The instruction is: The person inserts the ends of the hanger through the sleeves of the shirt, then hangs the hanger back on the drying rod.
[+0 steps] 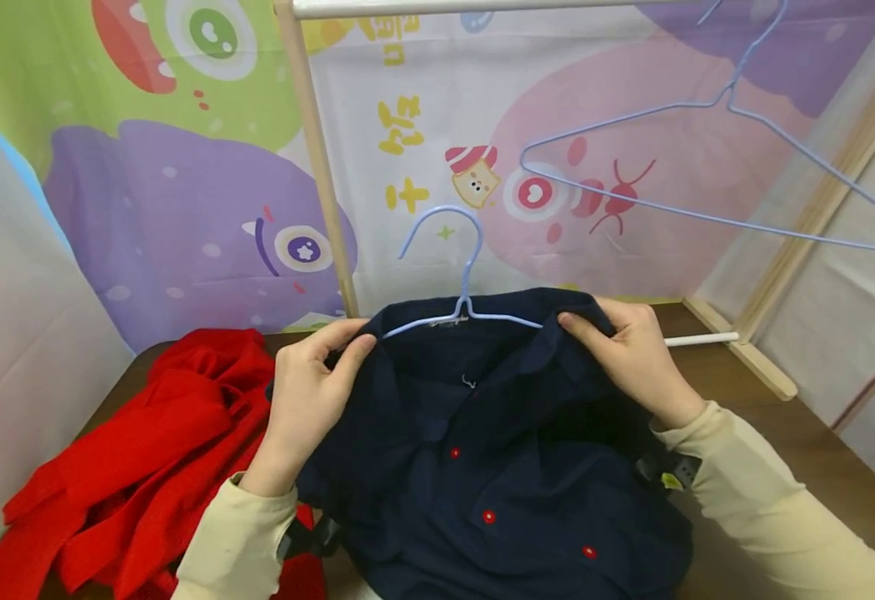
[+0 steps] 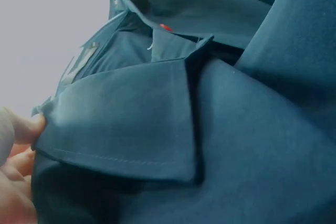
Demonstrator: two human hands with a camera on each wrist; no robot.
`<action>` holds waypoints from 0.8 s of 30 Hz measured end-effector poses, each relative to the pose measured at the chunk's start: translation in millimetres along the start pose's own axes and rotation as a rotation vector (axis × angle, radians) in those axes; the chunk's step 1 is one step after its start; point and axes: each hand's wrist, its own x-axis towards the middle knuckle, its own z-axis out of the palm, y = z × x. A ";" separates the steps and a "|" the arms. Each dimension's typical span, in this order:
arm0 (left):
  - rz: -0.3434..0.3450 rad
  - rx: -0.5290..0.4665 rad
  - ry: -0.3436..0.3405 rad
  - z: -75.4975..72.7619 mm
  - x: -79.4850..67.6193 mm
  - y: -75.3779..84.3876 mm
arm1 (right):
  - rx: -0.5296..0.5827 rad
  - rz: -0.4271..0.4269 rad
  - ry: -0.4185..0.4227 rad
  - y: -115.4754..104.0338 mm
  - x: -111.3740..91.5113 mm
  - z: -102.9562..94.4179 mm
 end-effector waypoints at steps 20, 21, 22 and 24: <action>0.188 -0.045 -0.057 4.0 6.0 2.6 | -0.272 -0.205 -0.152 12.8 -17.9 -9.8; 0.197 -0.029 -0.061 5.7 6.4 2.6 | -0.284 -0.203 -0.118 12.4 -18.7 -9.6; 0.201 -0.006 -0.060 6.9 6.8 2.6 | -0.293 -0.198 -0.088 12.3 -19.5 -9.6; 0.186 0.053 -0.056 8.1 7.7 2.1 | -0.302 -0.188 -0.043 12.2 -20.3 -10.3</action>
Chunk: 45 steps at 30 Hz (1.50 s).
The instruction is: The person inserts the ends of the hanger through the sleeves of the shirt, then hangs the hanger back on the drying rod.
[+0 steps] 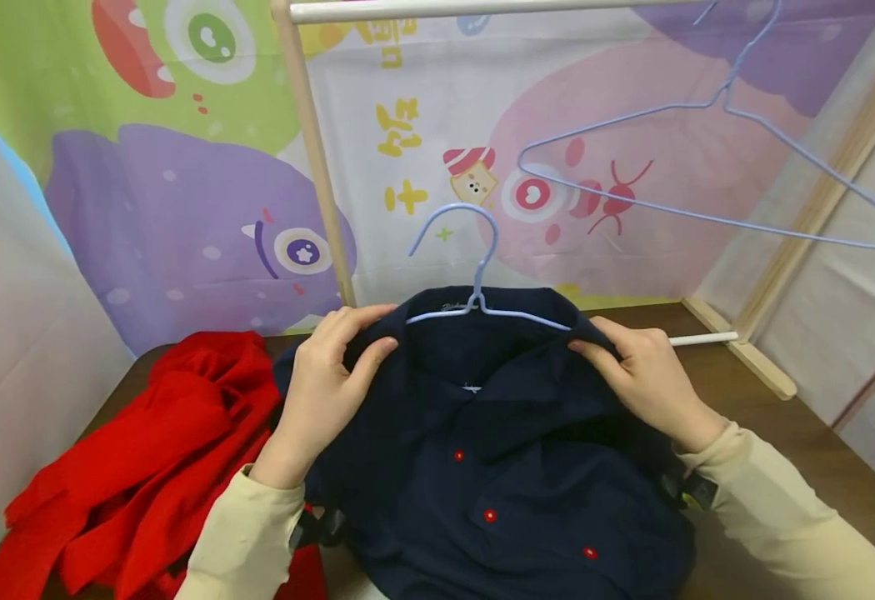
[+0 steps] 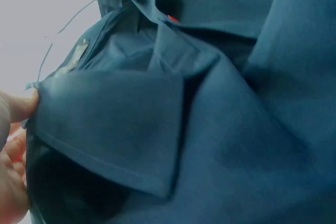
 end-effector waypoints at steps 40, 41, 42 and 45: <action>-0.084 -0.179 0.012 49.3 44.1 -19.4 | -0.305 -0.056 0.334 37.9 -5.8 -52.2; -0.078 -0.181 0.010 50.3 46.1 -18.6 | -0.309 -0.054 0.338 39.1 -4.6 -54.7; -0.076 -0.181 0.005 51.2 48.2 -17.8 | -0.309 -0.046 0.340 40.1 -3.5 -57.1; -0.071 -0.154 -0.003 54.6 55.6 -16.2 | -0.321 -0.016 0.333 42.8 -2.6 -63.4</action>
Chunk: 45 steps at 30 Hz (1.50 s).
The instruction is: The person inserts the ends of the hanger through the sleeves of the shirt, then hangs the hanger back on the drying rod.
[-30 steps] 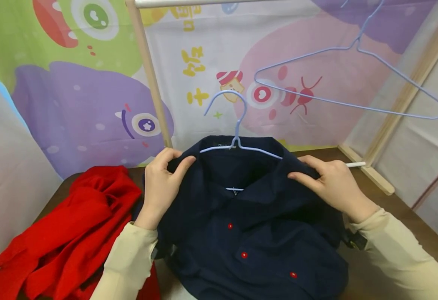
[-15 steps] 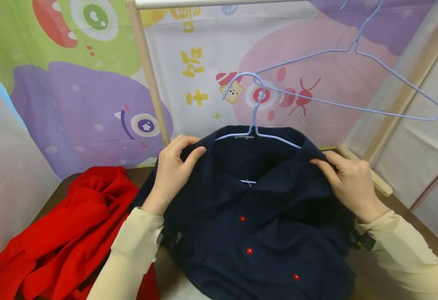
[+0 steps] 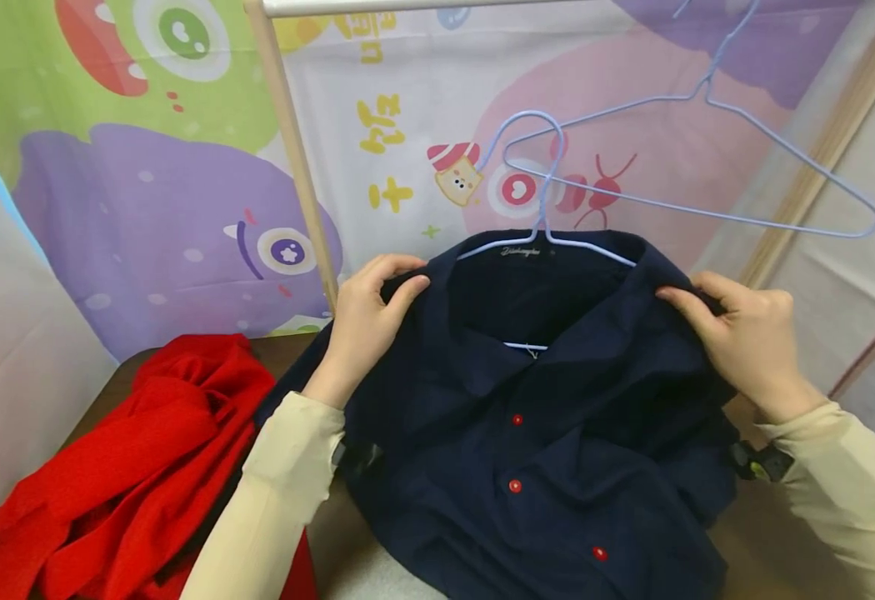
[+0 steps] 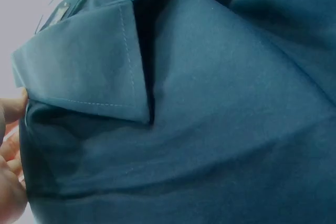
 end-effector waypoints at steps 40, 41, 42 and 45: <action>0.075 0.096 0.040 49.2 83.3 26.6 | -0.225 0.264 0.003 27.0 36.3 -60.2; 0.082 0.103 0.014 49.3 85.8 27.5 | -0.222 0.291 0.006 27.2 36.9 -62.1; 0.092 0.116 -0.014 49.3 88.2 28.4 | -0.222 0.321 0.007 27.2 37.7 -63.9; 0.086 0.175 -0.126 49.6 94.2 30.0 | -0.192 0.431 -0.005 27.1 40.6 -69.2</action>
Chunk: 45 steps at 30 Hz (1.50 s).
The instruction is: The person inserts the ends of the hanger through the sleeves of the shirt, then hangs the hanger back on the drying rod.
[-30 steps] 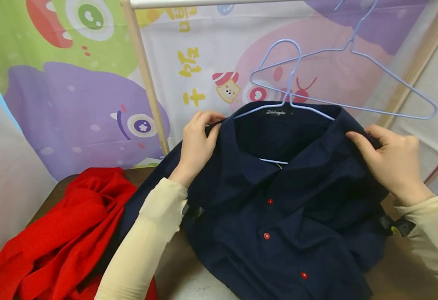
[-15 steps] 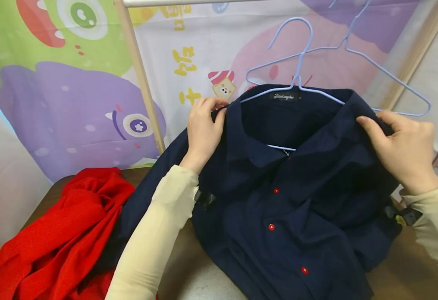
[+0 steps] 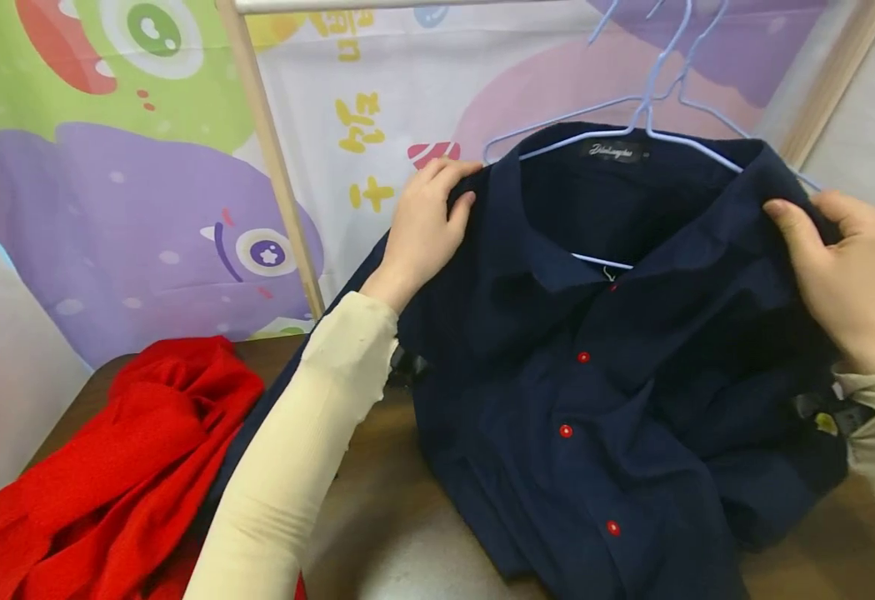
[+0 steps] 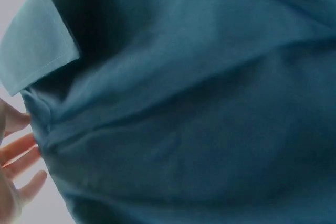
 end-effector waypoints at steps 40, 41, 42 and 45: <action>-0.392 0.218 -0.412 -3.2 22.3 -59.2 | -0.220 -0.014 -0.141 -27.1 58.0 27.6; -0.411 0.211 -0.429 -2.0 18.6 -61.8 | -0.220 -0.013 -0.145 -26.3 56.0 29.5; -0.421 0.208 -0.445 -0.7 15.0 -64.2 | -0.220 -0.010 -0.152 -25.4 53.8 31.3; -0.432 0.195 -0.471 3.4 4.9 -69.7 | -0.229 0.002 -0.181 -22.6 46.5 36.3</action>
